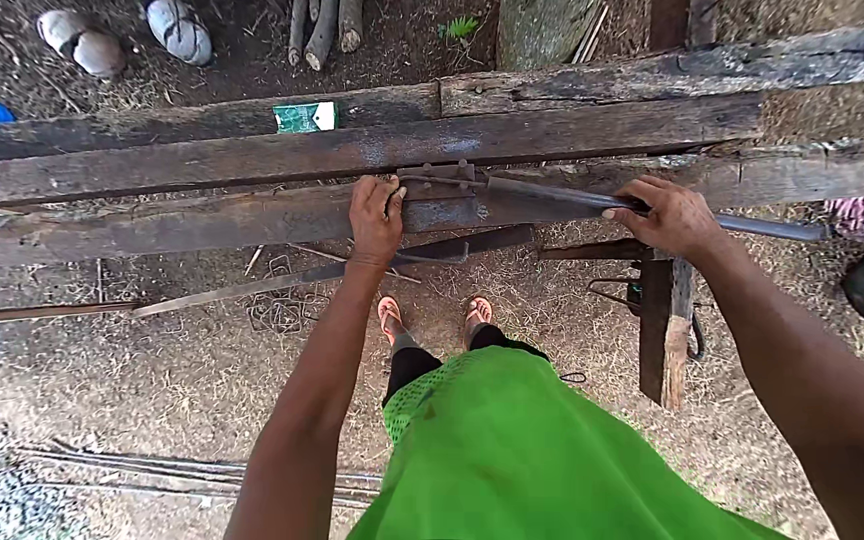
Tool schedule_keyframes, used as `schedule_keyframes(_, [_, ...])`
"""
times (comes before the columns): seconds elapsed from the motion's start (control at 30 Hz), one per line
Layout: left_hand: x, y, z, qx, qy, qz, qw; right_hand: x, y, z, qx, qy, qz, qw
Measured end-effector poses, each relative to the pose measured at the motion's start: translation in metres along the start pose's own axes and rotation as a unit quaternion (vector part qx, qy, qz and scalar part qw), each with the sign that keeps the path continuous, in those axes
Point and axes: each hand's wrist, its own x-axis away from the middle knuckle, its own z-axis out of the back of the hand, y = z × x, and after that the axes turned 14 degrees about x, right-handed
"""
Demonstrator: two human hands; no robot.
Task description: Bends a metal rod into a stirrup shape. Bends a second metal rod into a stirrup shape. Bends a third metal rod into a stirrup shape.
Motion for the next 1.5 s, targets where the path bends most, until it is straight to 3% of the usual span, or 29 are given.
schedule_keyframes(0.57, [0.000, 0.004, 0.000, 0.020, -0.002, 0.029, 0.999, 0.001, -0.028, -0.004, 0.032, -0.005, -0.028, 0.999])
schedule_keyframes(0.83, [0.001, -0.001, -0.003, 0.028, 0.007, 0.006, 1.000, -0.005, -0.022, -0.003, 0.040, 0.005, -0.025, 0.999])
schedule_keyframes(1.1, [0.000, -0.001, -0.003, 0.018, 0.006, 0.001, 1.000, -0.009, -0.020, -0.005, 0.057, -0.016, -0.018, 0.998])
schedule_keyframes(1.37, [-0.001, -0.001, -0.002, 0.012, 0.000, 0.002, 1.000, -0.018, -0.016, 0.006, 0.035, -0.094, -0.010, 0.995])
schedule_keyframes(1.5, [-0.001, -0.001, -0.001, 0.011, -0.008, 0.003, 1.000, -0.013, -0.018, 0.003, 0.033, -0.081, -0.008, 0.996])
